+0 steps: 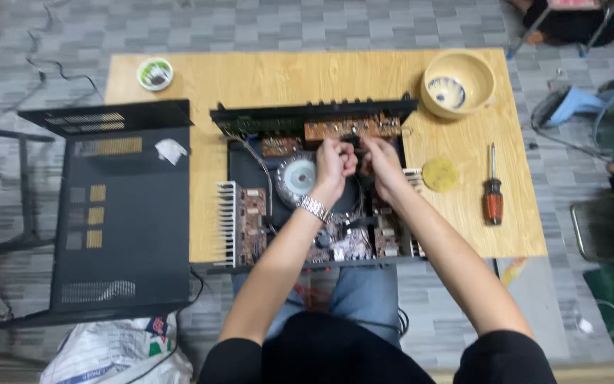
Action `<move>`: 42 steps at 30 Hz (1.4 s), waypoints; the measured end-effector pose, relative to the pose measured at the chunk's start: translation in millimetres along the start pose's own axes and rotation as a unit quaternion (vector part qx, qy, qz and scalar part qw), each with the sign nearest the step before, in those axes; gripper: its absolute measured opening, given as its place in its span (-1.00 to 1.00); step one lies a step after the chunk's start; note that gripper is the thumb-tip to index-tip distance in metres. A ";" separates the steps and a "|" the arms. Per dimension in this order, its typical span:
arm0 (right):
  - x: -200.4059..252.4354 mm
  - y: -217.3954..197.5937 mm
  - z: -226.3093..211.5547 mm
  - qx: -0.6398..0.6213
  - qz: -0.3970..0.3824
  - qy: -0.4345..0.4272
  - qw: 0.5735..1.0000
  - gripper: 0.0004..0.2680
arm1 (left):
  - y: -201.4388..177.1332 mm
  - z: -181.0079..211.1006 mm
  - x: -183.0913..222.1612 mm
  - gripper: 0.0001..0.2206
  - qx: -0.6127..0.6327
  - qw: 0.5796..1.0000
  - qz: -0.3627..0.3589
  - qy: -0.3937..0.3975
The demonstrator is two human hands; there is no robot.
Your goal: Repairing and cleaning the internal components of an audio amplifier on a workbench
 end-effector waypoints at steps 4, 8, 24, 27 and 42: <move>3.8 -2.7 -4.3 0.019 0.012 0.005 1.000 -0.67 | -6.8 -9.9 -5.1 -0.78 0.015 1.000 0.004 -0.010; 24.8 7.8 -36.2 -0.019 -0.056 0.069 0.996 -0.85 | -11.9 -12.0 -7.6 -0.54 0.029 0.999 0.010 -0.021; 28.9 16.1 -56.2 -0.112 -0.094 0.065 0.987 -0.86 | -12.7 -11.8 -8.6 -0.52 0.035 0.999 0.016 -0.014; 24.3 15.6 -49.6 -0.114 -0.117 0.053 0.985 -0.88 | -25.1 -36.1 -31.3 -0.58 0.054 0.998 0.001 -0.011; 14.8 17.7 -33.0 -0.173 -0.140 0.043 0.974 -0.85 | -6.5 -16.6 -6.0 -0.47 0.102 0.994 -0.032 -0.033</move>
Point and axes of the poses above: each hand's wrist, its own x-axis away from the middle knuckle, its own y-axis out of the palm, z = x × y, the point moved 4 cm from there along -x, towards the middle knuckle, and after that the axes turned 12 degrees about x, right-handed, at the moved point
